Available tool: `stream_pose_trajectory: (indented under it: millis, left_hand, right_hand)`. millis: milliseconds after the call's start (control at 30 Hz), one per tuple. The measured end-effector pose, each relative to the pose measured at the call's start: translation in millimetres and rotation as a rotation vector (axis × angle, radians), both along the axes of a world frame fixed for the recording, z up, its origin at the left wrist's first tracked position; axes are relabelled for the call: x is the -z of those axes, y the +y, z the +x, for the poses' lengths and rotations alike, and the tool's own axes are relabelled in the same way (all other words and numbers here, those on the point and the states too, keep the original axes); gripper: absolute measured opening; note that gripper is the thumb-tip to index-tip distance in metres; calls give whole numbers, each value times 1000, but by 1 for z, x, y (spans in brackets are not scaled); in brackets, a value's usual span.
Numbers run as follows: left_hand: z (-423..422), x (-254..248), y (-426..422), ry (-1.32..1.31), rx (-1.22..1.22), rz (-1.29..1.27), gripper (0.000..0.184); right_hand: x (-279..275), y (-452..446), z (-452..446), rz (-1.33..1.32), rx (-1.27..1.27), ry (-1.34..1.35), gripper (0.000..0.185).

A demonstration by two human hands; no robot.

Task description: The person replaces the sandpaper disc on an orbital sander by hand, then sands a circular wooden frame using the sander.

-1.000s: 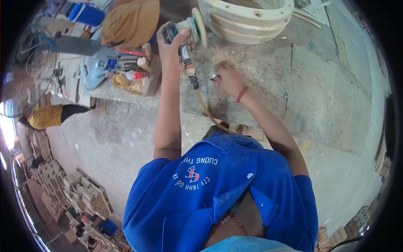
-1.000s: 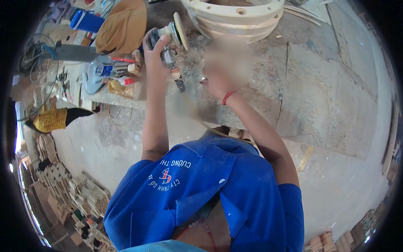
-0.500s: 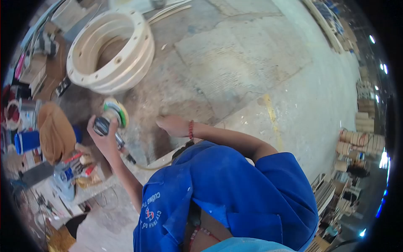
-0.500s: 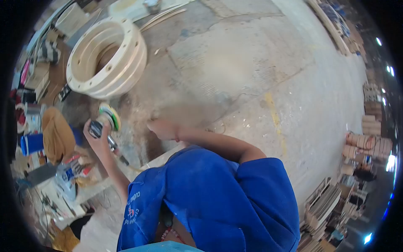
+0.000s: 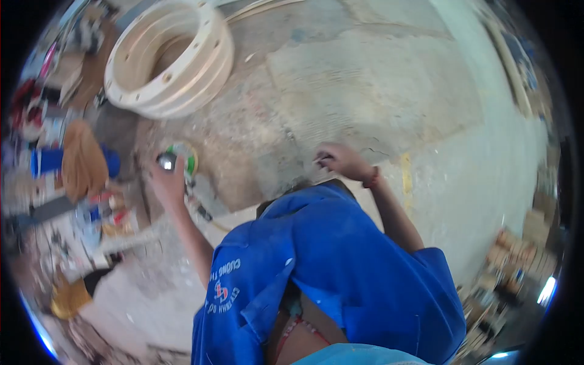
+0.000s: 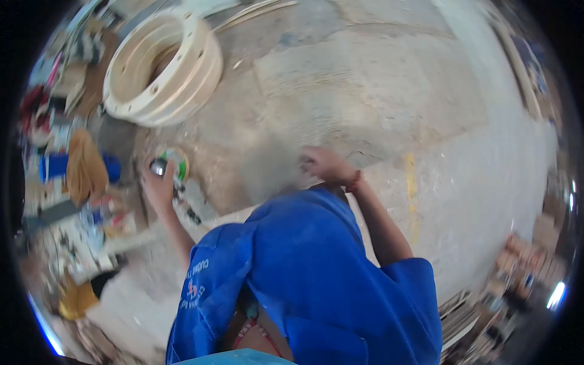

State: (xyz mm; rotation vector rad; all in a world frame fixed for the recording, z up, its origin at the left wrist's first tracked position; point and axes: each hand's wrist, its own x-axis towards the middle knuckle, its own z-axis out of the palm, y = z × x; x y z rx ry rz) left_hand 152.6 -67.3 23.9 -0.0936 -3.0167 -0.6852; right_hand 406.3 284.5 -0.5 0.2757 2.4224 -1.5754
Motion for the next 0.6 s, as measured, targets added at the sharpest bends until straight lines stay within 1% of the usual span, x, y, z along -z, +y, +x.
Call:
stream_pose_trajectory:
  millis: [67, 100, 133, 167, 200, 233, 300, 367, 433, 500, 567, 600]
  left_hand:
    - [-2, 5, 8, -20, -100, -70, 72]
    - [-2, 3, 15, -26, -143, -89, 73]
    - [-5, 9, 17, -22, -193, -113, 75]
    - [-6, 17, 15, -27, -233, -140, 76]
    - [-3, 16, 17, -30, -236, -192, 76]
    - [-8, 12, 20, -26, -236, -243, 76]
    - [-28, 18, 7, -86, -206, -287, 77]
    - [-45, 26, -16, -134, -106, -229, 77]
    - [-40, 27, -11, -37, -147, -309, 80]
    - [-28, 17, 2, -36, -140, -351, 76]
    - [-29, 15, 14, -12, -182, -196, 71]
    - [-27, 12, 18, -36, -204, -207, 70]
  right_hand:
    - [-15, 43, 12, -146, 74, -36, 18]
    - [-20, 65, 18, -142, 143, -27, 20]
    - [-23, 87, 24, -135, 225, -23, 22]
    - [-28, 111, 31, -66, 251, 2, 23]
    - [-32, 133, 38, 7, 275, 32, 23]
    - [-31, 157, 46, 41, 298, -8, 23]
    - [-23, 193, 60, 82, 330, -36, 22]
    - [-17, 217, 68, 92, 346, -23, 21]
    - [-12, 229, 70, 167, 368, 0, 20]
    - [9, 238, 75, 258, 415, 37, 19]
    - [35, 246, 78, 348, 434, 125, 19]
    - [44, 246, 81, 392, 445, 172, 20]
